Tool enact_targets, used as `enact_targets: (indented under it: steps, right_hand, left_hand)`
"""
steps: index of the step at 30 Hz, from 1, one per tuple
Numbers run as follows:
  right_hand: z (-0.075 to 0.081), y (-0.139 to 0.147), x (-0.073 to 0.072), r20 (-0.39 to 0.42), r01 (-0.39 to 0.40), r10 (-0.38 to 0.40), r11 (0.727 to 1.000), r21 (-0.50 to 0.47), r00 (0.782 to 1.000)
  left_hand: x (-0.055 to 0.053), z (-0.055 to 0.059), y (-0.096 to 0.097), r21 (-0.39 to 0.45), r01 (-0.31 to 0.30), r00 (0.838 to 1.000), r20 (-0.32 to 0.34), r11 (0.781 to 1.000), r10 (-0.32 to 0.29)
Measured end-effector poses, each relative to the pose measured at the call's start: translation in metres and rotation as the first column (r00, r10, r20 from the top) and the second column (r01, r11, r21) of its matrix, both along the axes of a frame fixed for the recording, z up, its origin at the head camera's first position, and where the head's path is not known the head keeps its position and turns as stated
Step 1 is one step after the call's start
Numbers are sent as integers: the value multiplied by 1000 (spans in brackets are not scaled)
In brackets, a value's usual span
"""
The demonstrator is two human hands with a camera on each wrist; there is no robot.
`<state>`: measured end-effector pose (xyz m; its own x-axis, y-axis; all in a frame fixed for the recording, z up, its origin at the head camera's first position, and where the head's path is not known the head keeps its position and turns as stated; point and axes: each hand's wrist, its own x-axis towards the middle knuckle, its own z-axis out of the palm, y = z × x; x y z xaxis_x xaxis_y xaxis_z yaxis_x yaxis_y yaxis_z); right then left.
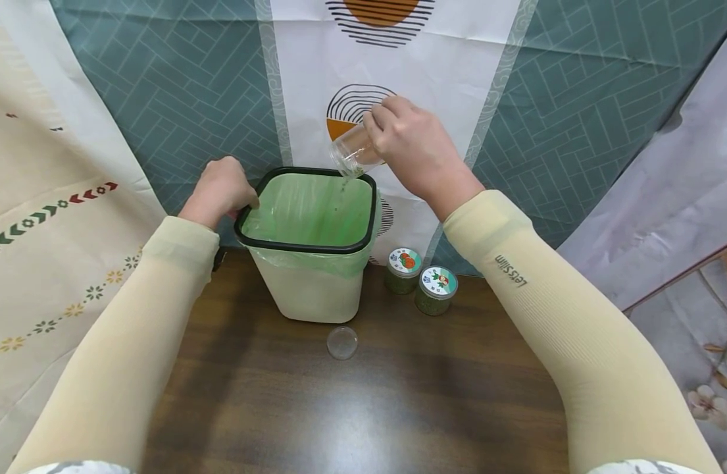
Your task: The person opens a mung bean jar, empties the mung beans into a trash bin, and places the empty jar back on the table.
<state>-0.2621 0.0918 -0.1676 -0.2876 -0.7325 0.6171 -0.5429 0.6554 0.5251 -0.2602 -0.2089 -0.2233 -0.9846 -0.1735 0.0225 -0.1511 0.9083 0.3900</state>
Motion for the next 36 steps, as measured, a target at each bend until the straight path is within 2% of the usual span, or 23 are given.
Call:
enact_targets:
  steps: [19, 27, 33, 36]
  right_hand:
    - [-10, 6, -4, 18, 48, -49, 997, 58, 999]
    - [-21, 11, -7, 9, 26, -26, 998, 63, 1000]
    - [-25, 11, -10, -31, -41, 43, 998, 57, 999]
    - [-27, 9, -9, -26, -41, 43, 998, 57, 999]
  left_hand:
    - [1, -3, 1, 7, 12, 1000, -22, 1000, -11]
    - [1, -2, 2, 10, 7, 1000, -16, 1000, -7]
    - [0, -2, 0, 4, 2, 1000, -20, 1000, -2]
    - [0, -2, -1, 1, -4, 1000, -12, 1000, 4]
